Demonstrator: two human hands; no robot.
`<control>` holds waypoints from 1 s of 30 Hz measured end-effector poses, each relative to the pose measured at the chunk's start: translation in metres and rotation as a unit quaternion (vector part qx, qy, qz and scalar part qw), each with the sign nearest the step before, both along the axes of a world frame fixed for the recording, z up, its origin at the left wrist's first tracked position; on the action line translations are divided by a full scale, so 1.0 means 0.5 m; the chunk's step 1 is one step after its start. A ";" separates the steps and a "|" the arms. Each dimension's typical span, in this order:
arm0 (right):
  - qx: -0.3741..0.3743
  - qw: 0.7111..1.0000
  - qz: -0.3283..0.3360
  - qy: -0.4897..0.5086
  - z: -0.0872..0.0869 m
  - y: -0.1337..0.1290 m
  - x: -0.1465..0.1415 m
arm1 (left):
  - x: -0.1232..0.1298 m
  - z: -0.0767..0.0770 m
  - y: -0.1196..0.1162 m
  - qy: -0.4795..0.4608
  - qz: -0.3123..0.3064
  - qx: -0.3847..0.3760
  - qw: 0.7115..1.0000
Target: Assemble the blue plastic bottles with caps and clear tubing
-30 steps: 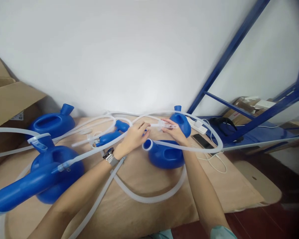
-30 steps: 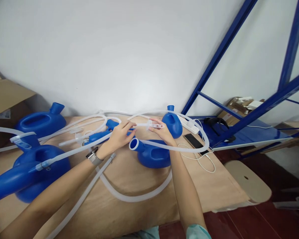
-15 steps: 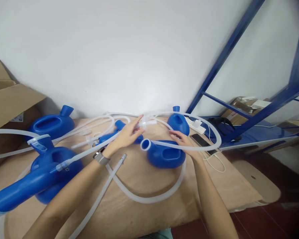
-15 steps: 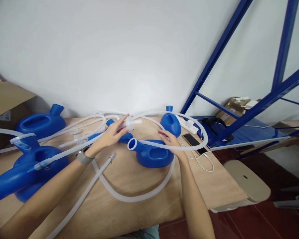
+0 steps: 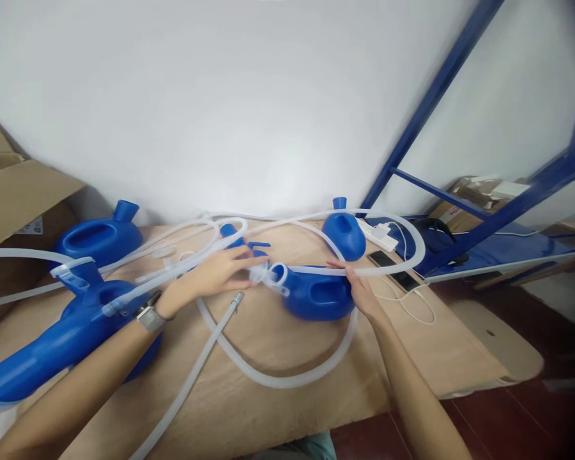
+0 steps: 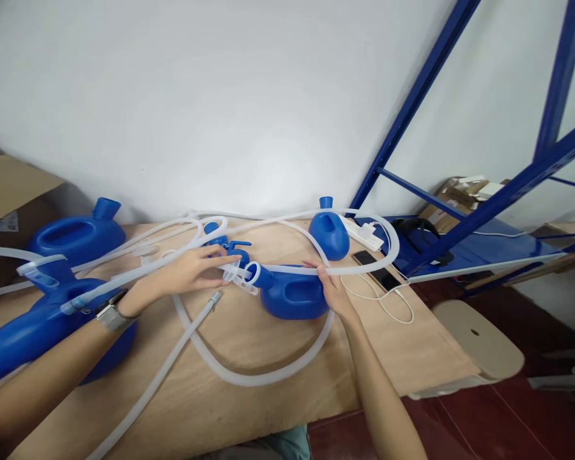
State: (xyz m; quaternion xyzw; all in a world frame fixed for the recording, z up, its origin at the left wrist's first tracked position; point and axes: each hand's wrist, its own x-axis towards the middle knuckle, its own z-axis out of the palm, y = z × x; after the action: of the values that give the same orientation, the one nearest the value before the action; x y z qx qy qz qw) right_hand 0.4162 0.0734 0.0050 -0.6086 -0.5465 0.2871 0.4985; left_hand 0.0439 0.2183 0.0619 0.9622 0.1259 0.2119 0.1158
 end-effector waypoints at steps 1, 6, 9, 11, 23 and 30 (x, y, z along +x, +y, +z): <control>0.001 1.000 -0.025 -0.002 -0.003 0.008 -0.007 | 0.005 -0.004 0.001 0.007 -0.005 0.012 1.000; 0.028 0.996 -0.081 -0.008 -0.016 0.037 -0.036 | 0.024 -0.008 -0.004 0.034 -0.037 0.027 0.998; 0.016 0.995 -0.092 0.030 -0.026 0.046 -0.051 | 0.027 -0.007 -0.014 0.050 -0.044 0.037 0.997; 0.017 0.993 -0.109 0.051 -0.033 0.049 -0.058 | 0.027 -0.008 -0.023 0.050 -0.040 0.053 0.997; -0.026 0.995 -0.096 -0.009 -0.034 0.043 -0.054 | 0.039 -0.004 -0.043 0.057 -0.063 0.075 0.994; -0.042 0.992 -0.109 -0.054 -0.028 0.040 -0.062 | 0.046 0.012 -0.036 0.088 -0.077 0.080 0.990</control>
State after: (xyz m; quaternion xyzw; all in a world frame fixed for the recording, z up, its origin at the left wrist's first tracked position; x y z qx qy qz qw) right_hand 0.3850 0.0933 -0.0090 -0.6999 -0.4903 0.2200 0.4705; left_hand 0.0669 0.2001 0.0680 0.9900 0.0443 0.1267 0.0433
